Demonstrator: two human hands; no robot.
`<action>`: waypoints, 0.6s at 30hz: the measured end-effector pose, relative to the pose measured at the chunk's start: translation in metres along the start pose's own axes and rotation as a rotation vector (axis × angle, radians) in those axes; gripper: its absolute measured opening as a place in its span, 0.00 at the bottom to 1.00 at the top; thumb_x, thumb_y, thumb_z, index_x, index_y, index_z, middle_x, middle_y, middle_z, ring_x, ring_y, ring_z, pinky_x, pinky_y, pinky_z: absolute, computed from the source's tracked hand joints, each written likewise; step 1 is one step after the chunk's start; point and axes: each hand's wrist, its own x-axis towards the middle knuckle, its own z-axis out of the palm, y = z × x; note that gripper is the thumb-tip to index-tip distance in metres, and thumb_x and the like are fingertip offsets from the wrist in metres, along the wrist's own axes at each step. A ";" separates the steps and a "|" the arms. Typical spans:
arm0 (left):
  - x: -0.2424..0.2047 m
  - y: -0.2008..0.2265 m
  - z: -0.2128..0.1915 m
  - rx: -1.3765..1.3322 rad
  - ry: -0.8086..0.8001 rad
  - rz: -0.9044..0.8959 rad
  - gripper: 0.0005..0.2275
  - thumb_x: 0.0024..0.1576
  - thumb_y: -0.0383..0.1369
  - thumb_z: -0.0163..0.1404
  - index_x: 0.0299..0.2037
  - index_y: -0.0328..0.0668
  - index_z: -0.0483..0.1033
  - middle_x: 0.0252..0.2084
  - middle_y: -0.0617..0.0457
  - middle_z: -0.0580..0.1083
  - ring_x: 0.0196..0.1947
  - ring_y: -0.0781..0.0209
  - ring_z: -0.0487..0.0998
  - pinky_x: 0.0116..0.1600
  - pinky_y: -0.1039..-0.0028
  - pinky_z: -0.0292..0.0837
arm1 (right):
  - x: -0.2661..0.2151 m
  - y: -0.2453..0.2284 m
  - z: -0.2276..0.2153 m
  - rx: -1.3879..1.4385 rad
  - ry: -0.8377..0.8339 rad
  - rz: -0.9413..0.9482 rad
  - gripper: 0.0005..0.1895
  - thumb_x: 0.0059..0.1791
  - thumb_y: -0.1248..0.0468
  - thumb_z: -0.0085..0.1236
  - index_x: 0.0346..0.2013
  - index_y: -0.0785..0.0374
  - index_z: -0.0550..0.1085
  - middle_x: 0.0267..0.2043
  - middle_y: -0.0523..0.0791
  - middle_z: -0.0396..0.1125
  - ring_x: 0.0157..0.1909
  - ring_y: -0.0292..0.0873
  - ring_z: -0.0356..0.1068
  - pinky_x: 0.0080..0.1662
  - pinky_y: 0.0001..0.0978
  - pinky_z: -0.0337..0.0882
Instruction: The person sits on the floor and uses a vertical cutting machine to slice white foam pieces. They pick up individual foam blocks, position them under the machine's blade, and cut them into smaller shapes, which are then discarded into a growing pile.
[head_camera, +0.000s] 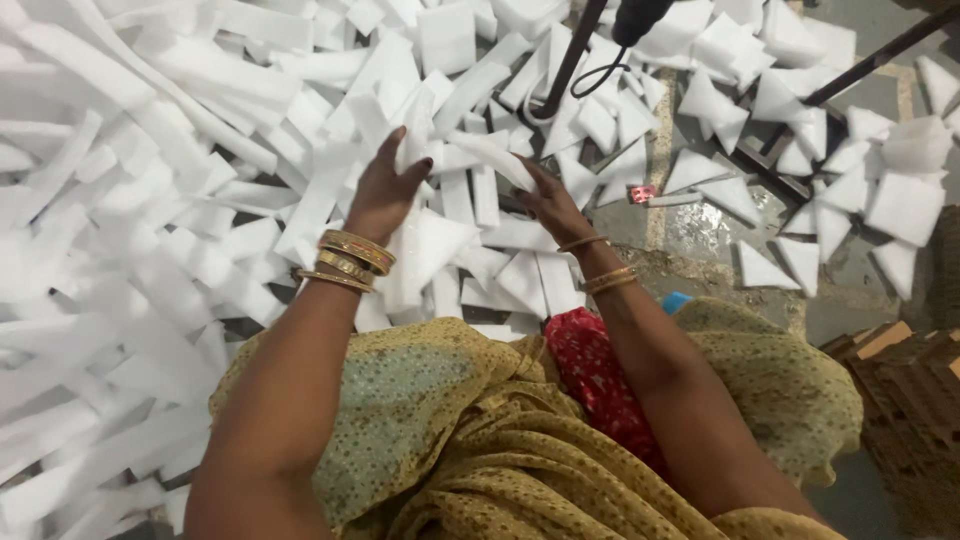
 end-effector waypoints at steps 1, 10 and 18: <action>0.003 -0.009 0.010 -0.037 0.019 0.050 0.32 0.60 0.41 0.55 0.72 0.39 0.56 0.68 0.34 0.67 0.67 0.46 0.68 0.68 0.65 0.62 | -0.008 -0.015 0.005 0.027 -0.010 -0.064 0.34 0.54 0.68 0.55 0.76 0.56 0.61 0.43 0.40 0.64 0.36 0.34 0.56 0.38 0.27 0.63; -0.025 0.020 0.054 -0.580 -0.011 0.082 0.33 0.61 0.32 0.52 0.76 0.53 0.50 0.57 0.43 0.73 0.53 0.55 0.76 0.54 0.66 0.73 | -0.043 -0.110 0.033 -0.627 -0.025 -0.431 0.42 0.44 0.67 0.69 0.71 0.48 0.63 0.61 0.53 0.59 0.60 0.53 0.62 0.58 0.44 0.68; -0.038 0.039 0.055 -0.536 -0.113 0.135 0.32 0.63 0.29 0.49 0.77 0.56 0.49 0.50 0.49 0.74 0.47 0.66 0.73 0.53 0.73 0.71 | -0.035 -0.103 0.027 0.049 0.046 -0.136 0.27 0.54 0.72 0.56 0.69 0.59 0.64 0.55 0.45 0.65 0.54 0.38 0.65 0.54 0.29 0.70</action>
